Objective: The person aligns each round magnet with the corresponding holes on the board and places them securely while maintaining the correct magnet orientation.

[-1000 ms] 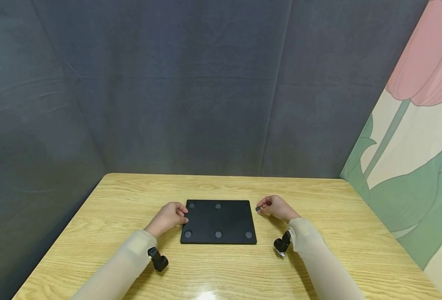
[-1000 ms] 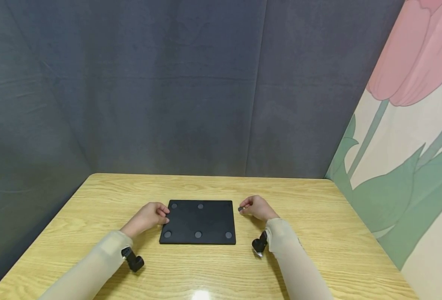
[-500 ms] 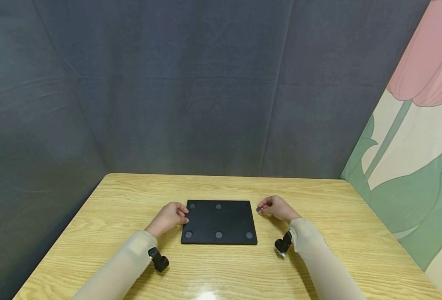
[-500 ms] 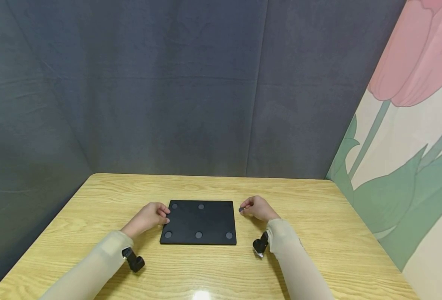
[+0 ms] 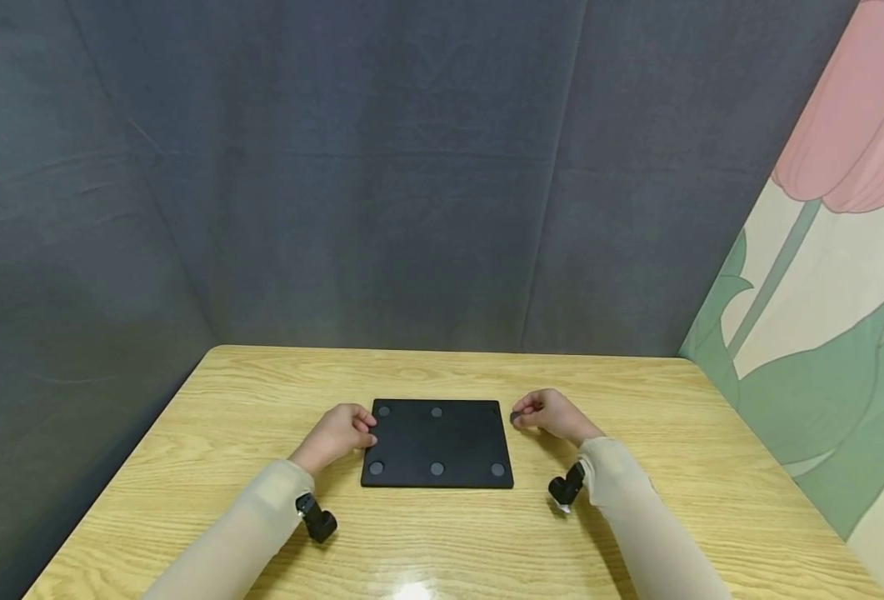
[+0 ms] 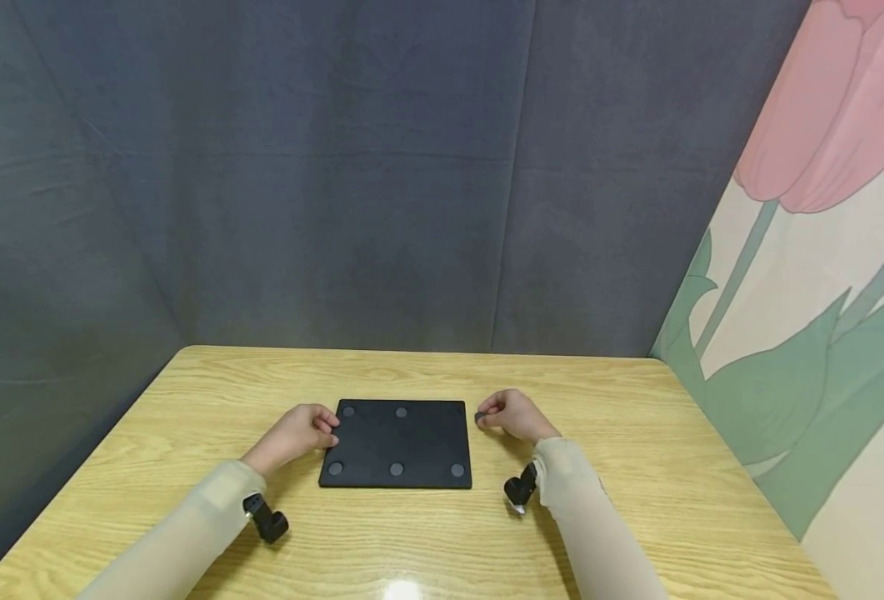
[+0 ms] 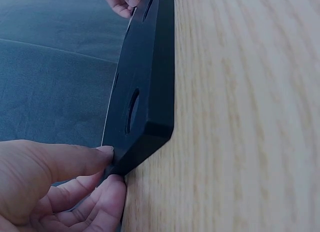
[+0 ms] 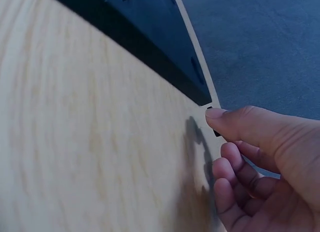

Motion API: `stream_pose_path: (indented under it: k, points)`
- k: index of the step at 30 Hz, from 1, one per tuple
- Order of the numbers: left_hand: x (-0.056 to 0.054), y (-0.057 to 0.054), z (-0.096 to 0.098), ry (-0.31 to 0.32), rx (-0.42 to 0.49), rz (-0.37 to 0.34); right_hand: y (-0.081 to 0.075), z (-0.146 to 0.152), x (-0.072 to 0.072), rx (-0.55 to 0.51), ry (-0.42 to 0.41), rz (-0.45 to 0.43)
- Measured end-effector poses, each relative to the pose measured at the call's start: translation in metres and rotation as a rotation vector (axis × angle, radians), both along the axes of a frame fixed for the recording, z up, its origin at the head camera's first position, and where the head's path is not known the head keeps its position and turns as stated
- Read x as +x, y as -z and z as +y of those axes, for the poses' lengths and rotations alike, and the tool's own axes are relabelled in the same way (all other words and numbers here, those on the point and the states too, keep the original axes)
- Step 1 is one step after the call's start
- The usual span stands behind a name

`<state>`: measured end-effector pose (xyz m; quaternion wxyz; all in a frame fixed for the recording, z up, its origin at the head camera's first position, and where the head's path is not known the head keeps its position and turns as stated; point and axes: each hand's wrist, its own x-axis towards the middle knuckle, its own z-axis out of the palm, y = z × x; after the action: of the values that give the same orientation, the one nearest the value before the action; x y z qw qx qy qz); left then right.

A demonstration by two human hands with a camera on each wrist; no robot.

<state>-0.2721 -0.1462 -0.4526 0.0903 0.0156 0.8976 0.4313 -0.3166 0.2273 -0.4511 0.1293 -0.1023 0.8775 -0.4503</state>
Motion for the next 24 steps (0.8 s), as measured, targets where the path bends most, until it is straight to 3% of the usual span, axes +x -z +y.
stream_pose_path:
  k: [13,24]
  points:
    - [0.003,-0.006,0.000,-0.008,0.002,-0.007,-0.019,0.000,-0.001,-0.004,0.011,0.048]
    - [0.004,-0.006,0.000,-0.004,0.003,-0.007,-0.023,-0.014,-0.001,-0.026,0.006,0.047]
